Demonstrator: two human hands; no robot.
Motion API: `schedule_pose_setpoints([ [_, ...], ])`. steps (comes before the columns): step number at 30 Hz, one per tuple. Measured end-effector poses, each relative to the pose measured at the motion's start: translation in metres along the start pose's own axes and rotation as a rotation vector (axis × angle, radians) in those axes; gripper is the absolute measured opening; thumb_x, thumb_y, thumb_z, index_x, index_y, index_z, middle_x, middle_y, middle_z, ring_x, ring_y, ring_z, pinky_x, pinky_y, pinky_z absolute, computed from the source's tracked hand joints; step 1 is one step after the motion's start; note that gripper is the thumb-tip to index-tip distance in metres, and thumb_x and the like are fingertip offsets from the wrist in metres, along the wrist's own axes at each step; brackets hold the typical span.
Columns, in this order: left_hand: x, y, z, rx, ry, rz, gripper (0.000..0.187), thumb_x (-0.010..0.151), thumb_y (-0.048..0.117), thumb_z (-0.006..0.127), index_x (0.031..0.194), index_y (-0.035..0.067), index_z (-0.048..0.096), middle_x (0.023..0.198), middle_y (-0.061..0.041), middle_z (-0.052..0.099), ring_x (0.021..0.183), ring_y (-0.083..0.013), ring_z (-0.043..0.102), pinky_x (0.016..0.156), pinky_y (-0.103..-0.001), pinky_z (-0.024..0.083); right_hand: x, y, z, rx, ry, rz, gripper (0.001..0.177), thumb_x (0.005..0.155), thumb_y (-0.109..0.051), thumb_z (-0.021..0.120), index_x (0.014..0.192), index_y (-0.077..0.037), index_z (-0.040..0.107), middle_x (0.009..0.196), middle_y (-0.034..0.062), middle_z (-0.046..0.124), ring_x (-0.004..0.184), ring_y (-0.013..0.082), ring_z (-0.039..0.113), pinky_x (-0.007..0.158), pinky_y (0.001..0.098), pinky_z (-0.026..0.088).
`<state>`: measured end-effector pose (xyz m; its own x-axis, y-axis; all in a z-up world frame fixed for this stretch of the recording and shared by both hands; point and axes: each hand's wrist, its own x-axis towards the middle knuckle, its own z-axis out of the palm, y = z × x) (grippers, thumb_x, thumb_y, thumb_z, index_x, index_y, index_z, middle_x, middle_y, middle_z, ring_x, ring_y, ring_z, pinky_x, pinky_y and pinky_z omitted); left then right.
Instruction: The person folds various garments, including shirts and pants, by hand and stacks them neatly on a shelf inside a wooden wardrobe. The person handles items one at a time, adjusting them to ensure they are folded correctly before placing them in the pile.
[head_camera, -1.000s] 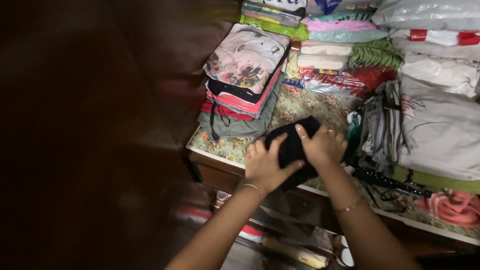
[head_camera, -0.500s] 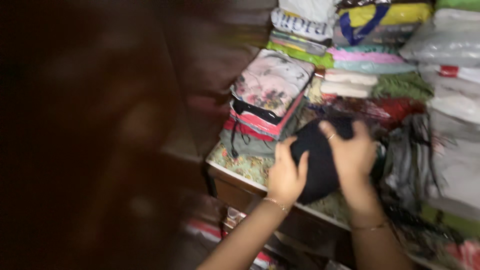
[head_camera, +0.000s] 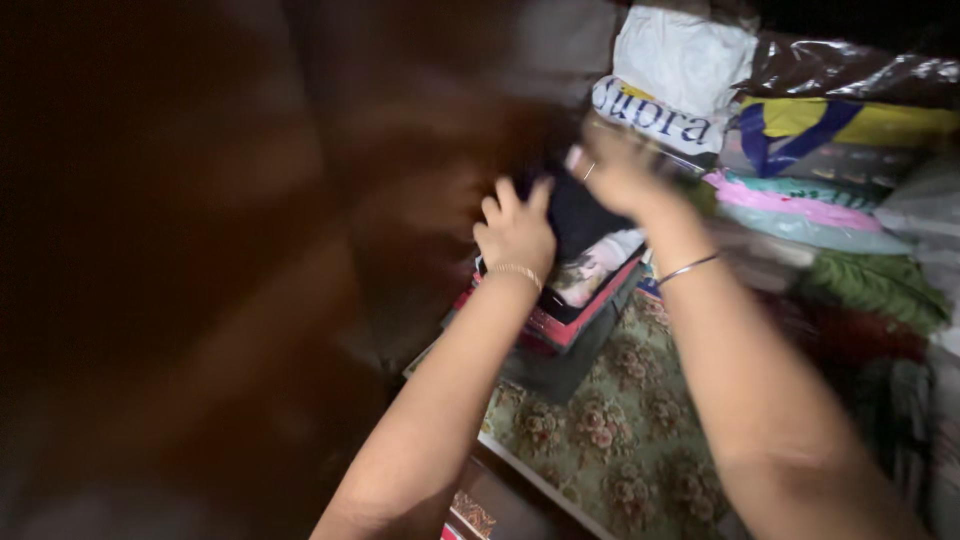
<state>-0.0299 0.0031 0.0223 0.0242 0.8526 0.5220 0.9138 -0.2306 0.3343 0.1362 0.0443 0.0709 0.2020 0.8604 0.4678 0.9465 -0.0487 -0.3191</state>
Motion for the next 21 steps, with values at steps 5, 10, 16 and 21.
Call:
schedule_pose_setpoints([
  [5, 0.008, 0.005, -0.001, 0.077, -0.007, 0.054, 0.034, 0.091, 0.023, 0.053, 0.122, 0.028, 0.064, 0.140, -0.007, 0.052, 0.122, -0.0348, 0.051, 0.091, -0.049, 0.048, 0.048, 0.034, 0.046, -0.102, -0.460, -0.421, 0.058, 0.103, -0.055, 0.037, 0.150, -0.026, 0.053, 0.163, 0.0124, 0.039, 0.154, 0.0343, 0.029, 0.127, 0.0473, 0.020],
  [10, 0.028, 0.014, 0.006, -0.138, 0.286, 0.276, 0.032, 0.095, 0.017, 0.053, 0.121, 0.013, 0.069, 0.122, -0.006, 0.069, 0.120, -0.0302, 0.062, 0.101, -0.045, 0.049, 0.074, 0.044, 0.064, 0.151, -0.234, -0.095, 0.065, 0.105, -0.055, 0.036, 0.151, -0.011, 0.051, 0.159, 0.0148, 0.050, 0.149, 0.0324, 0.043, 0.125, 0.0437, 0.031],
  [16, 0.019, 0.011, 0.051, -0.229, 0.369, 0.186, 0.040, 0.101, 0.032, 0.052, 0.134, 0.012, 0.059, 0.136, -0.012, 0.064, 0.127, -0.0331, 0.060, 0.109, -0.048, 0.044, 0.078, 0.091, 0.131, 0.258, -0.323, -0.276, 0.075, 0.099, -0.057, 0.041, 0.155, -0.007, 0.034, 0.163, 0.0163, 0.035, 0.148, 0.0308, 0.029, 0.119, 0.0518, 0.015],
  [21, -0.007, 0.017, 0.038, -0.154, 0.158, 0.079, 0.064, 0.093, 0.048, 0.045, 0.147, 0.013, 0.052, 0.145, -0.017, 0.053, 0.121, -0.0384, 0.053, 0.105, -0.053, 0.035, 0.055, 0.081, 0.113, 0.278, -0.359, -0.187, 0.057, 0.093, -0.052, 0.042, 0.139, -0.026, 0.065, 0.166, 0.0041, 0.036, 0.155, 0.0219, 0.026, 0.126, 0.0509, 0.005],
])
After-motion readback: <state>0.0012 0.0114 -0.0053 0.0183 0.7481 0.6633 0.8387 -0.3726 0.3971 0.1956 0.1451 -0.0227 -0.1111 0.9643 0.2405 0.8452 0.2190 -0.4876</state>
